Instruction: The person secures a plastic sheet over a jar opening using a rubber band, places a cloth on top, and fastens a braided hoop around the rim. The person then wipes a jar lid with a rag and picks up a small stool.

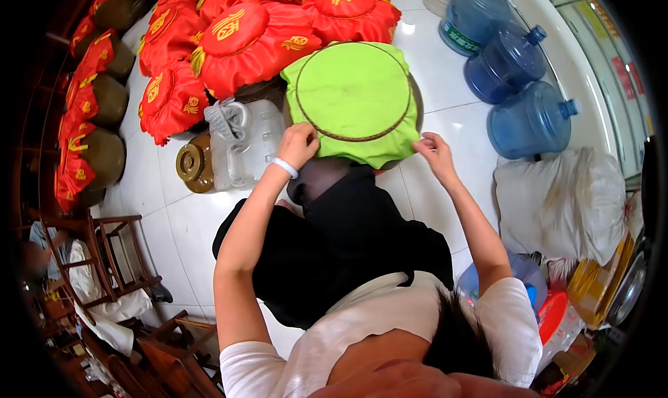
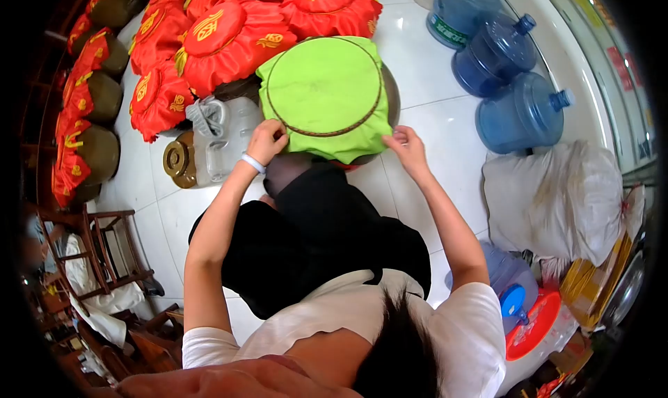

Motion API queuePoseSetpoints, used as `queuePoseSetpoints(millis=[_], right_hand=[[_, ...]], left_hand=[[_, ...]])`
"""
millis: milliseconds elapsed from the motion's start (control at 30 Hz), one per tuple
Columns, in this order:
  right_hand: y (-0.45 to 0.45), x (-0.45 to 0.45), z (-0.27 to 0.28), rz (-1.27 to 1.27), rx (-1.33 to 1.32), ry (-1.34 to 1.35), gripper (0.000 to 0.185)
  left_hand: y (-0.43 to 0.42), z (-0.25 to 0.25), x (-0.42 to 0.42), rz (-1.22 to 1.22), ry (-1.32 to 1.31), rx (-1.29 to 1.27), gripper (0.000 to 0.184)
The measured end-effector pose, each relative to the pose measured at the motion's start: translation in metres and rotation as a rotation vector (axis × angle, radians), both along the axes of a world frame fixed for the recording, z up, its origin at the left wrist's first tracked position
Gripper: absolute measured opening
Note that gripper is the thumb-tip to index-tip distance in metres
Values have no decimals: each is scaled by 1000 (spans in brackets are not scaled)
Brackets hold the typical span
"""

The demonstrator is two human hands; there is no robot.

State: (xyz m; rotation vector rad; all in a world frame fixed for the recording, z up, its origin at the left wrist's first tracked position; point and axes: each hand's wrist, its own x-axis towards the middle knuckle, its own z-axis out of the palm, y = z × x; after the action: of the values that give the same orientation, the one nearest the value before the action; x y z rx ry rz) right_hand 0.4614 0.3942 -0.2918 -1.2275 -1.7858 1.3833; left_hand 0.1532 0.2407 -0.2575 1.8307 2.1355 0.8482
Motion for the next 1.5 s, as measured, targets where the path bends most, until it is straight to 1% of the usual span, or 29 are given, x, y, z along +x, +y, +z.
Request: queuePoseSetpoints(millis=[67,133,167,200,233,267,300,333,367,433,500,567,667,733,767,833,867,900,967,1000,1033,1067,1100,1267,1333,1367,1400,1433,1500], right_hand=[[-4,-5,2,66,-127,-3,46],[2,-6,-5,26,-116,18,44],[3,-7,-10,7,-106,21,42],[6,-6,-12,40,-58,-22,35],[9,-5,-8,39,-72,-15,35],[13,-3,-3,22,-16,-30,32],[15,-3,1,8,43,-46,28],[17,-4,2,-17,84,-73,23],[15,-5,-7,-14,81,-67,23],[11,-12,-23,-34,119,-28,24],[6,-15,-26,-42,96,-69,26],[0,-18,-30,-84,29,210,28],[4,-21,-2,-102,-19,330,31],[17,-32,-4,-99,-5,309,33],[24,-38,-5,-84,17,288,35],[33,-48,-3,-82,45,204,34],[38,-53,-7,-88,45,153,32],[42,-55,-10,-93,46,103,29],[46,-55,-10,-91,63,53,24],[47,-55,-12,-103,110,19,23],[47,-53,-14,-114,153,-17,22],[45,-52,-17,-117,143,-21,22],[44,-53,-18,-144,132,-9,22],[49,-58,-15,-168,87,89,22],[49,-62,-10,-221,144,253,27],[51,-63,-6,-220,148,256,27],[54,-65,-4,-176,155,106,28],[55,-67,0,-130,165,-40,29],[58,-70,2,-115,127,-54,30]], left_hand=[[1,10,5,32,-70,12,9],[0,23,13,125,-227,16,12],[1,27,14,112,-215,3,12],[1,31,16,94,-356,-17,13],[0,42,22,84,-500,-37,16],[-1,53,26,10,-496,-169,23],[0,59,32,18,-492,-177,23],[4,63,38,-97,-425,-282,27],[8,65,44,-214,-354,-384,31],[13,52,53,-342,-147,-445,36],[16,44,63,-337,-88,-524,36],[14,38,69,-396,65,-675,38],[13,42,78,-424,194,-676,31],[16,49,84,-380,144,-270,21],[20,54,88,-389,149,-272,21],[32,63,101,-345,241,119,12],[39,64,106,-284,288,198,11],[43,59,102,-289,291,203,11],[49,43,93,-183,443,4,10],[49,48,97,-127,316,-72,7],[52,45,94,-130,313,-76,7],[54,42,89,-119,196,-86,8],[54,42,86,-101,82,-95,9],[57,39,83,-92,41,-179,12],[59,40,82,-94,35,-186,13],[60,40,82,-98,29,-198,14],[58,36,84,-95,33,-195,14],[58,32,87,-87,126,-172,16],[54,36,88,-66,230,-135,17]])
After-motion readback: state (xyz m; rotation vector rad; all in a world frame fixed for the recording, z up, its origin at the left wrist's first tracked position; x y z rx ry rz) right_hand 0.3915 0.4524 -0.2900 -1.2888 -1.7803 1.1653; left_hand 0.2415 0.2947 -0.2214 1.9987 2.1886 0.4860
